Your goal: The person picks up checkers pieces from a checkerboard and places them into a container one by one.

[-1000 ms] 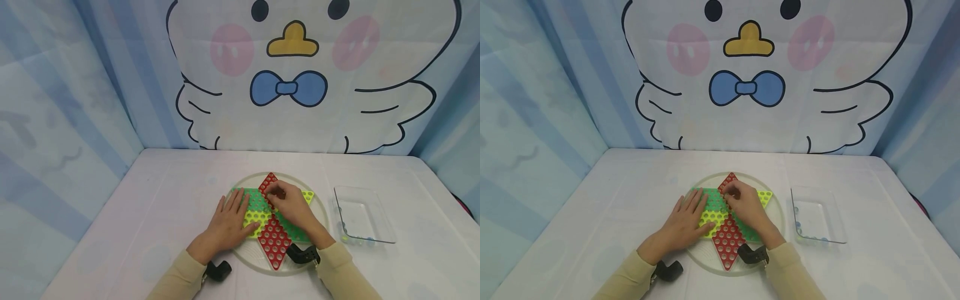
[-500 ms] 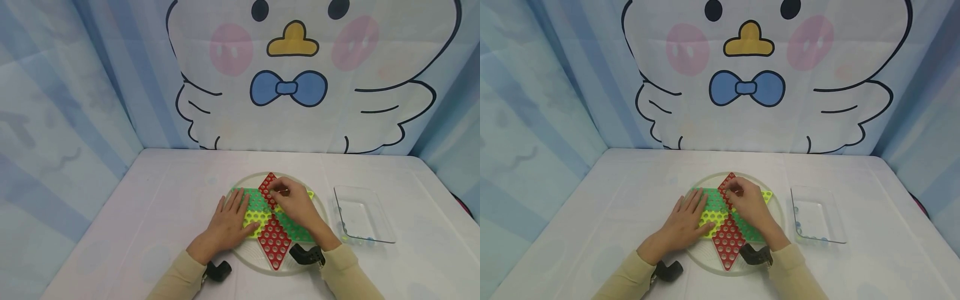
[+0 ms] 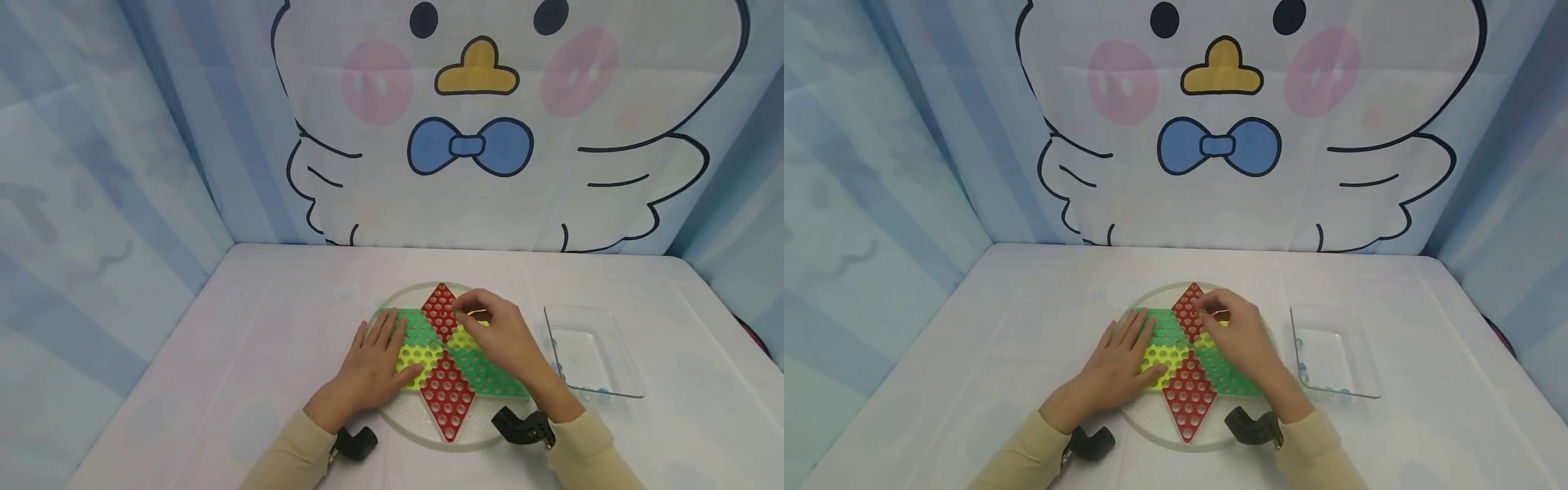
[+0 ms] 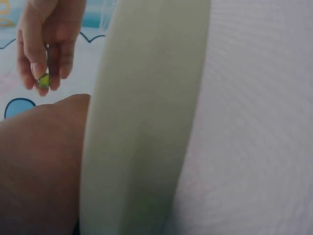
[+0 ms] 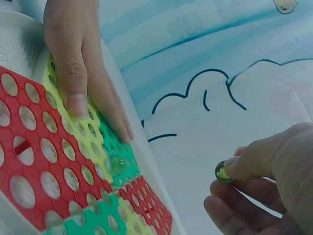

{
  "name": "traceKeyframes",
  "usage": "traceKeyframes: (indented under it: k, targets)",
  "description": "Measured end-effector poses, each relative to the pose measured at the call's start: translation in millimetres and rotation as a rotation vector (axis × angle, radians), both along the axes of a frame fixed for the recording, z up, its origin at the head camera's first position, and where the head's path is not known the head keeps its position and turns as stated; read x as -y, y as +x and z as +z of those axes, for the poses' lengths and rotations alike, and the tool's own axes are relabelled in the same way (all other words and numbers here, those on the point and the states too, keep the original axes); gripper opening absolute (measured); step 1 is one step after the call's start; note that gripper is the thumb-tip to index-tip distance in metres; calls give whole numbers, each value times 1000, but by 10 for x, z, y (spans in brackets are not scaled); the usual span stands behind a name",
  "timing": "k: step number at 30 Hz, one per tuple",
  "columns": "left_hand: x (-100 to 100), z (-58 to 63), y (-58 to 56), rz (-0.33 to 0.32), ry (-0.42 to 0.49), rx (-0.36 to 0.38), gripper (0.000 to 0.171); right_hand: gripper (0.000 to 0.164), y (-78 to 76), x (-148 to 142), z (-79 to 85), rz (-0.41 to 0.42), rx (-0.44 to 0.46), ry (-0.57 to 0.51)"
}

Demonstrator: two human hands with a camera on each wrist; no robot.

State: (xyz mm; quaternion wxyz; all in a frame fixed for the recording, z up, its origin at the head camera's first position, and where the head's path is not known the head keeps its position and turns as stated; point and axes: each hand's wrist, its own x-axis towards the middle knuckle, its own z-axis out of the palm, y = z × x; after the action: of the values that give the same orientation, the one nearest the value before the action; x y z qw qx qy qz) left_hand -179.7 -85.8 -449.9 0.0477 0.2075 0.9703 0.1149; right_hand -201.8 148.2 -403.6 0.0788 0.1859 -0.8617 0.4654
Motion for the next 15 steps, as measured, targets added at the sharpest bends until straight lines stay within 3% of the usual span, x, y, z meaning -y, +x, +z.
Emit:
traceKeyframes:
  k: [6,15]
  targets:
    - [-3,3,12,-4,10,-2,84,13,75,-139,48,-35,-31,27]
    - [2,2,17,0,4,-3,83,15,127,-330,115,-131,3,53]
